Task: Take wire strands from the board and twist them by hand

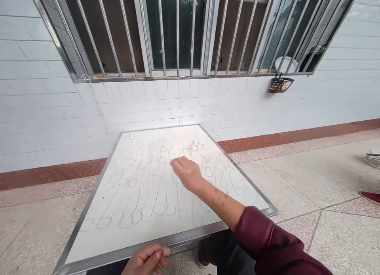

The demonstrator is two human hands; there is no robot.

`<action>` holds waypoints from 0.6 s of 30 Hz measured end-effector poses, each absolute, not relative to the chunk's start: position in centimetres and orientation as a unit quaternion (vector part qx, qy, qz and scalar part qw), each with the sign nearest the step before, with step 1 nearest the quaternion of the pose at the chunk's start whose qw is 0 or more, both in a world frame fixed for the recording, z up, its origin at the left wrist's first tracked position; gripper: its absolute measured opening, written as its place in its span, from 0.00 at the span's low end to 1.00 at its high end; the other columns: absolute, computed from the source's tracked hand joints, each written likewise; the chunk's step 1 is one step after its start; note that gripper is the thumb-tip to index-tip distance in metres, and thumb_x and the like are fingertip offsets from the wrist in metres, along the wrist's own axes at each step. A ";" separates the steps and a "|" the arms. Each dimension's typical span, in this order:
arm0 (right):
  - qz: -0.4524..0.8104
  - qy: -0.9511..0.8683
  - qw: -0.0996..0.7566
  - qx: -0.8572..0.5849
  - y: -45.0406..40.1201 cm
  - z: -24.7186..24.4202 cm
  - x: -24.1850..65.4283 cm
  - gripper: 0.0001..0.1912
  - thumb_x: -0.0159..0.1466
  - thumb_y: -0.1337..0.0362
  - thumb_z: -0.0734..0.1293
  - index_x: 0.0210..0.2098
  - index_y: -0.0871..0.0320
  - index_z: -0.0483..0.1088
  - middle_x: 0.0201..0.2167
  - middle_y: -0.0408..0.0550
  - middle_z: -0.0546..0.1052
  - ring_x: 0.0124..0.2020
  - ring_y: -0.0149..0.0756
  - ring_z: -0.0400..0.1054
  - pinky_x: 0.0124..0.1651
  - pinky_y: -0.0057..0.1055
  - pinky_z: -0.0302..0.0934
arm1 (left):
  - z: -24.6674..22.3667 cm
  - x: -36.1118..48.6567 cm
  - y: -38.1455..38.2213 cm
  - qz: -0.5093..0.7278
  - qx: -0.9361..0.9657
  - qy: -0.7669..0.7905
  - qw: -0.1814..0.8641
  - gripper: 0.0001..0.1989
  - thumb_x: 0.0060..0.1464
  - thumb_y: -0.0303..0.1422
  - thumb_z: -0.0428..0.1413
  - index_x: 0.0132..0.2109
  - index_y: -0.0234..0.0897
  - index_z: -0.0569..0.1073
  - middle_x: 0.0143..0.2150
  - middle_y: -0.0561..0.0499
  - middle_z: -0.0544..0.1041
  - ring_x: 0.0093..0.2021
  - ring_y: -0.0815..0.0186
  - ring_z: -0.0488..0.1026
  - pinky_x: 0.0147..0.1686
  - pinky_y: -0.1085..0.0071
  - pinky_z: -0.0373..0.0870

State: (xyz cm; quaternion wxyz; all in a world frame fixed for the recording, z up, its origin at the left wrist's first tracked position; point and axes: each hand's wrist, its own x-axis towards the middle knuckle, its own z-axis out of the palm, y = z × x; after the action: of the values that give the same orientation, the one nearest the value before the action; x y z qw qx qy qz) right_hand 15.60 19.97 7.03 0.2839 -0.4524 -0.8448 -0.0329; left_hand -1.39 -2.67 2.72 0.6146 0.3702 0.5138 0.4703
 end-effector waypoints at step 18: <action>0.105 -0.864 0.487 -0.078 1.6 4.3 13.1 0.13 0.69 0.71 0.59 0.47 0.53 0.71 0.43 0.50 0.79 0.42 0.39 0.73 0.43 0.39 0.68 | 6.0 -1.0 -9.9 0.587 0.333 0.532 0.512 0.18 0.51 0.42 0.65 0.47 0.39 0.80 0.36 0.46 0.81 0.40 0.60 0.76 0.35 0.71 0.66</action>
State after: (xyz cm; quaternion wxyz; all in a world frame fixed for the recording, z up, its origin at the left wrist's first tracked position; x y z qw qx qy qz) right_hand 13.08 1.57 4.33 0.4865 -0.0785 -0.8638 0.1048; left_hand -0.97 -9.92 6.02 0.5121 0.3329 0.5316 0.5868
